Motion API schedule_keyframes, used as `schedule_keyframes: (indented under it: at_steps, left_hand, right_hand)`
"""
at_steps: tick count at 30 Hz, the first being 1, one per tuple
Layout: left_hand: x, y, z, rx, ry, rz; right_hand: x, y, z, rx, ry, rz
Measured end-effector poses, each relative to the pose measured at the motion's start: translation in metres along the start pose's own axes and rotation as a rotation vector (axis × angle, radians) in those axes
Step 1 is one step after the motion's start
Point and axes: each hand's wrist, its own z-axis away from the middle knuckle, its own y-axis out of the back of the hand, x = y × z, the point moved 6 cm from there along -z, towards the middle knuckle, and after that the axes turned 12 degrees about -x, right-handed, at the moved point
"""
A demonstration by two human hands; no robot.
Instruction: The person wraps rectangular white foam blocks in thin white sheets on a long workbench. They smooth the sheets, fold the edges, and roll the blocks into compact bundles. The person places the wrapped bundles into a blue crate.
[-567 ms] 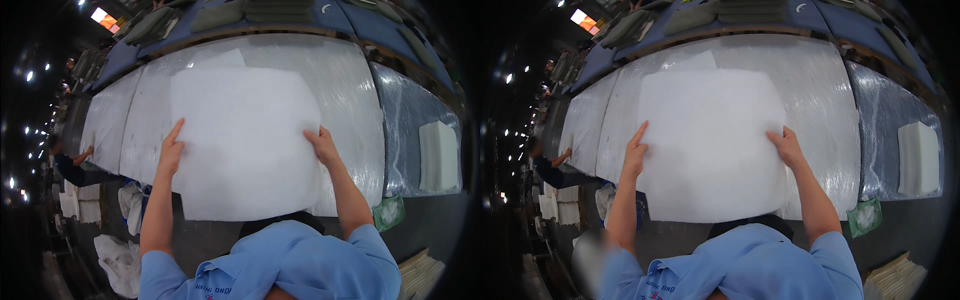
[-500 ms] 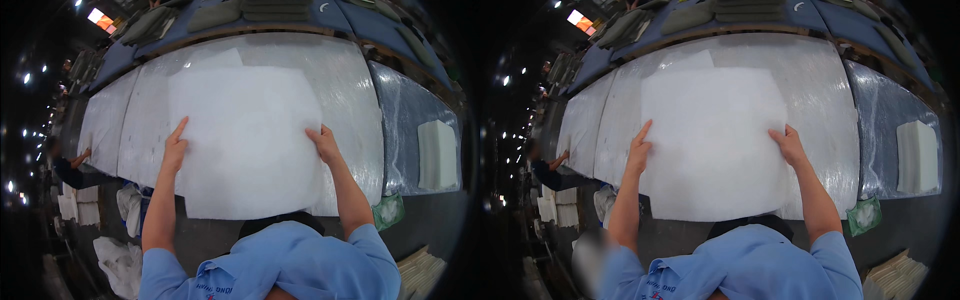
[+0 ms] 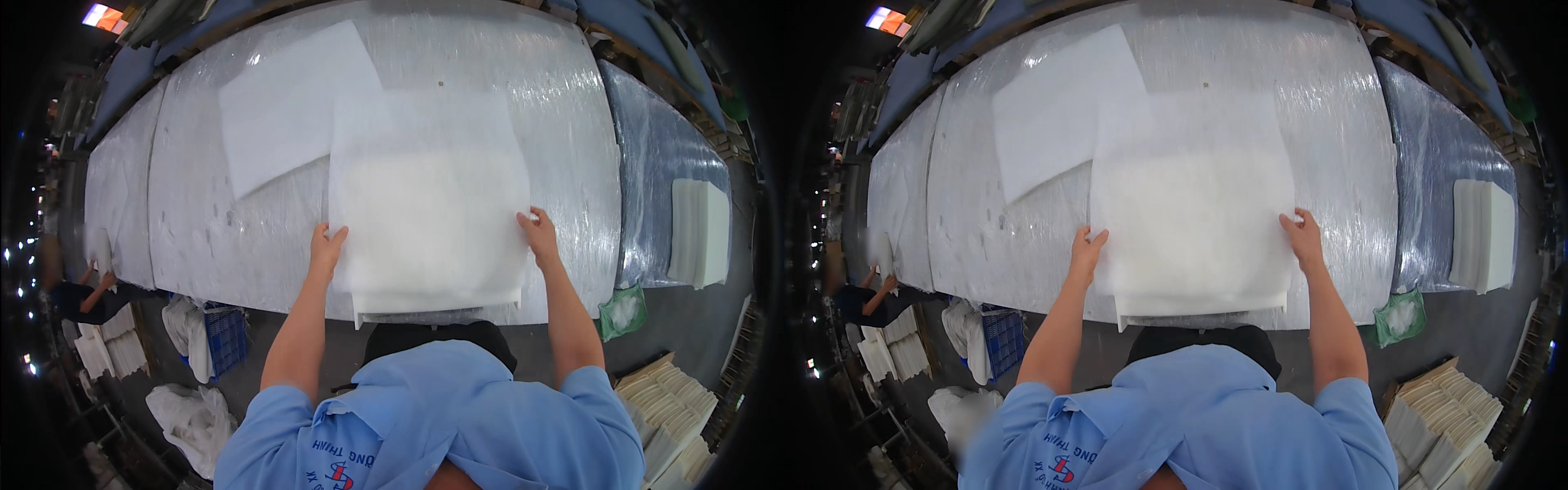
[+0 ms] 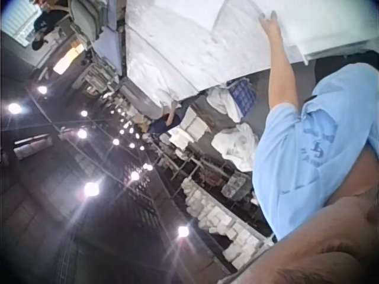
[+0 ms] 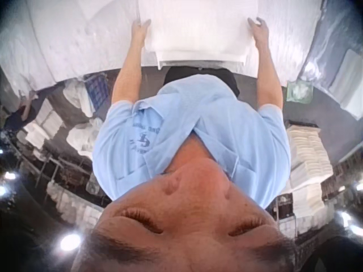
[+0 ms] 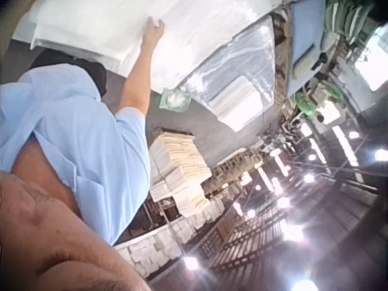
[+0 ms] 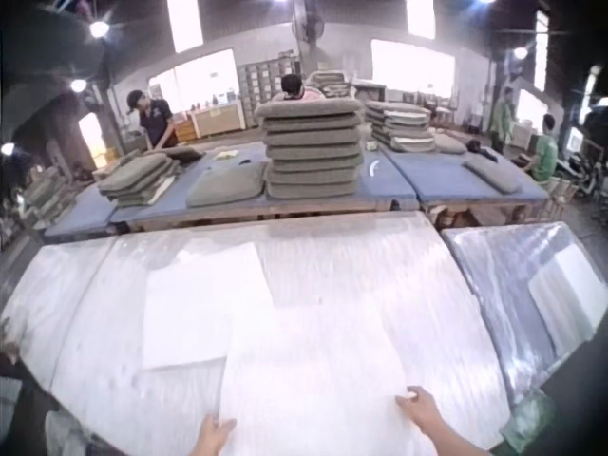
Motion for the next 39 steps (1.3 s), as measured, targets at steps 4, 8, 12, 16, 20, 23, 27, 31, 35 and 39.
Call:
schedule_keyframes:
  at_steps: [4, 8, 12, 16, 20, 23, 27, 31, 35, 39]
  left_hand:
    - [-0.036, -0.002, 0.021, -0.108, 0.024, 0.107]
    - [-0.015, -0.005, 0.034, -0.063, -0.117, 0.144]
    - [-0.028, -0.003, 0.064, 0.010, -0.235, 0.115]
    - [-0.060, -0.013, 0.054, 0.065, -0.192, -0.077]
    - [-0.081, -0.026, 0.062, 0.160, -0.135, -0.225]
    - [-0.089, -0.024, 0.064, 0.223, -0.133, -0.367]
    - [-0.075, -0.021, 0.059, 0.302, -0.054, -0.568]
    - [-0.066, -0.016, 0.040, 0.380, -0.025, -0.427]
    - [-0.063, -0.020, 0.032, 0.391, 0.043, -0.449]
    - [-0.064, -0.031, 0.051, 0.550, -0.070, -0.512]
  right_hand:
    - [0.032, -0.019, 0.019, 0.013, 0.039, 0.081]
    - [0.034, -0.012, 0.016, 0.198, 0.266, 0.042]
    - [0.008, -0.016, 0.043, 0.203, 0.337, 0.145]
    - [0.033, -0.008, 0.040, 0.232, 0.268, 0.245]
    - [0.054, -0.010, 0.048, 0.254, 0.315, 0.250]
    - [0.063, -0.006, 0.051, 0.269, 0.321, 0.329]
    - [0.087, 0.003, 0.043, 0.257, 0.279, 0.387]
    - [0.089, 0.000, 0.041, 0.194, 0.160, 0.387]
    - [0.095, 0.005, 0.031, 0.113, 0.071, 0.283]
    - [0.091, -0.001, 0.039, 0.244, 0.130, 0.318]
